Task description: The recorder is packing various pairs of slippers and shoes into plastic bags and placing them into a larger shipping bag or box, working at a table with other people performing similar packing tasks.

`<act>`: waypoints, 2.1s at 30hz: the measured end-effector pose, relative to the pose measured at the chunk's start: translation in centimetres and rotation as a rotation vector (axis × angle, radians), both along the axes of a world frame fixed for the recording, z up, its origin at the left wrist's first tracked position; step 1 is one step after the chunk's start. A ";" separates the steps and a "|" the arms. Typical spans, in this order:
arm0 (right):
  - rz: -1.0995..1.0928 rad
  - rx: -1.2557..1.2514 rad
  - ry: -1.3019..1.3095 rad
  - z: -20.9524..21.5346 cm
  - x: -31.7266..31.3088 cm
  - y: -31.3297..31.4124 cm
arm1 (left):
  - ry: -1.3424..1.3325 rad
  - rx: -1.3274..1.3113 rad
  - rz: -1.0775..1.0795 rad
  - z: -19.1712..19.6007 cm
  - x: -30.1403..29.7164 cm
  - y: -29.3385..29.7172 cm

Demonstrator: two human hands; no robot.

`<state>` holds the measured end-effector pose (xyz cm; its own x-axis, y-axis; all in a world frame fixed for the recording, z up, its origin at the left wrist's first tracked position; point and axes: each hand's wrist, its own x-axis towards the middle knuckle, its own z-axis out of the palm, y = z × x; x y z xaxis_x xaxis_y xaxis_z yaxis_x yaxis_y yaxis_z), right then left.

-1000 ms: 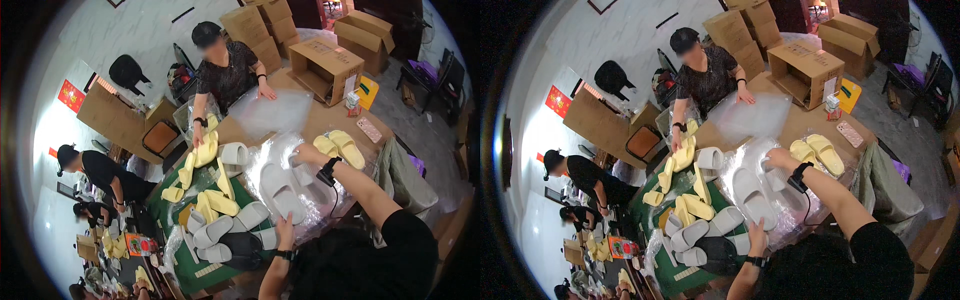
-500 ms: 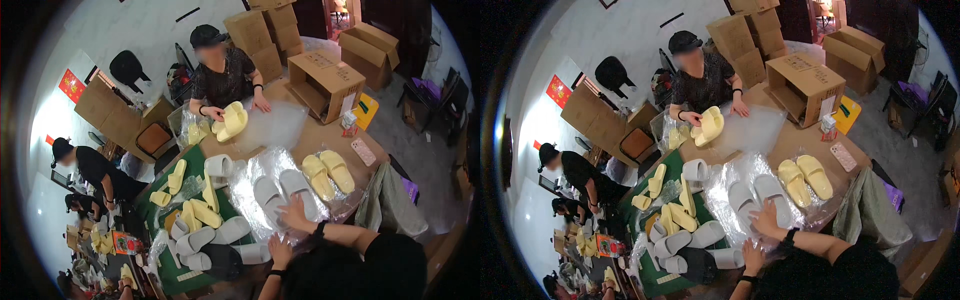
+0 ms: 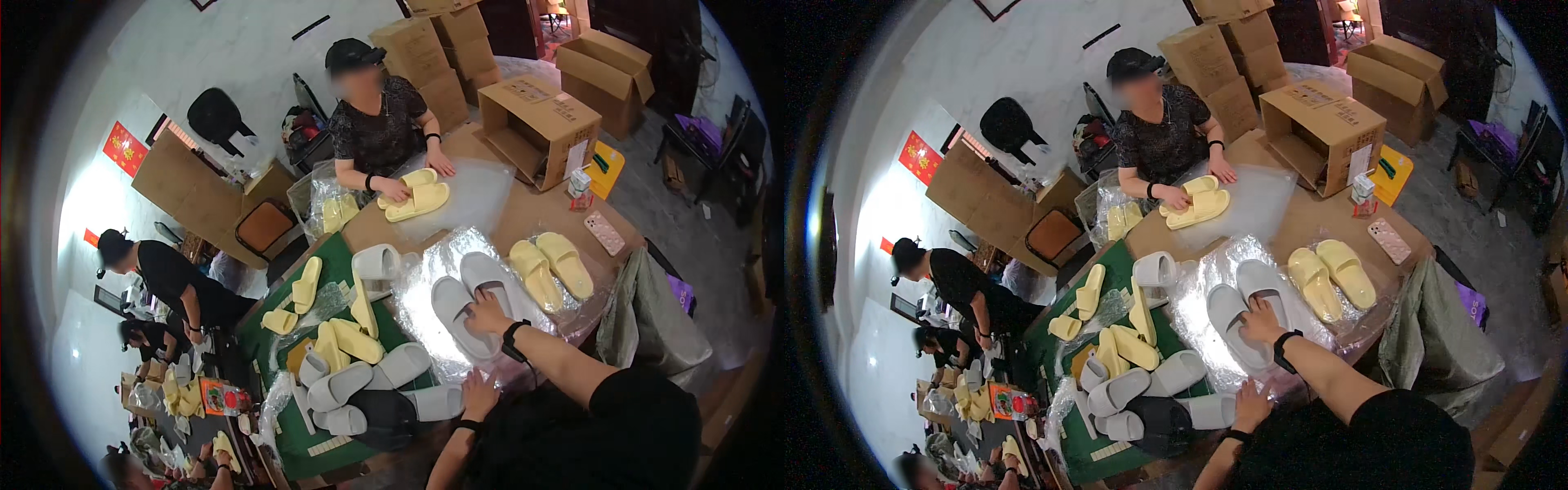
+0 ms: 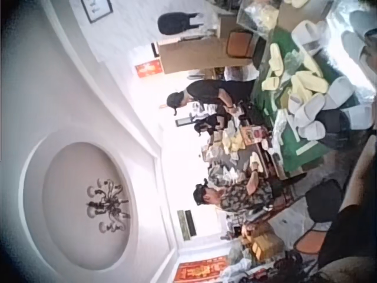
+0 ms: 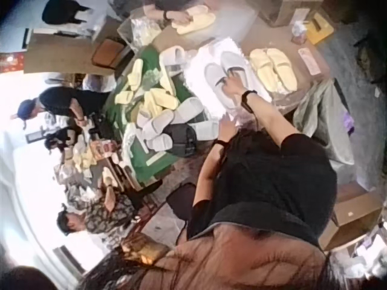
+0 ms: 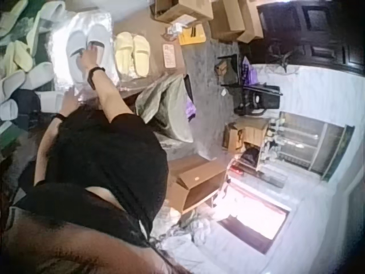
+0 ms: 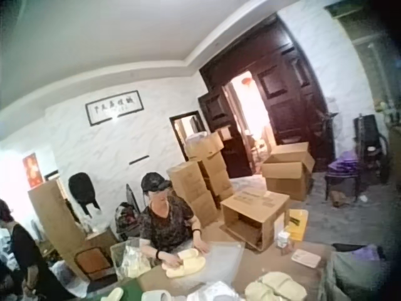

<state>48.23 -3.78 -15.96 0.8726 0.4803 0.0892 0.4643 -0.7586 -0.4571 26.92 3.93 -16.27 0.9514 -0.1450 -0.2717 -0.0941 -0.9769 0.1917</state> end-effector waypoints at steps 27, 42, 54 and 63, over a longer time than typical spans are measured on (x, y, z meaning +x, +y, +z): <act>0.200 0.532 1.283 11.3 -16.5 -21.8 | -0.186 0.043 0.091 1.5 5.7 4.7; 0.176 0.534 1.341 12.2 -19.2 -22.2 | -0.189 -0.113 -0.208 -1.1 2.2 3.7; 0.596 0.512 1.104 13.6 -17.2 -17.2 | -0.353 -0.696 0.465 6.2 5.2 4.0; 0.572 0.646 0.998 15.6 -14.7 -14.6 | -0.171 -0.909 0.409 6.1 4.4 5.5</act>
<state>33.54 -18.41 -0.40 0.3855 0.9150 -0.1190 -0.1015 -0.0862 -0.9911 31.32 9.39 -10.19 0.9902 0.1171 -0.0760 0.1196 -0.4304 0.8947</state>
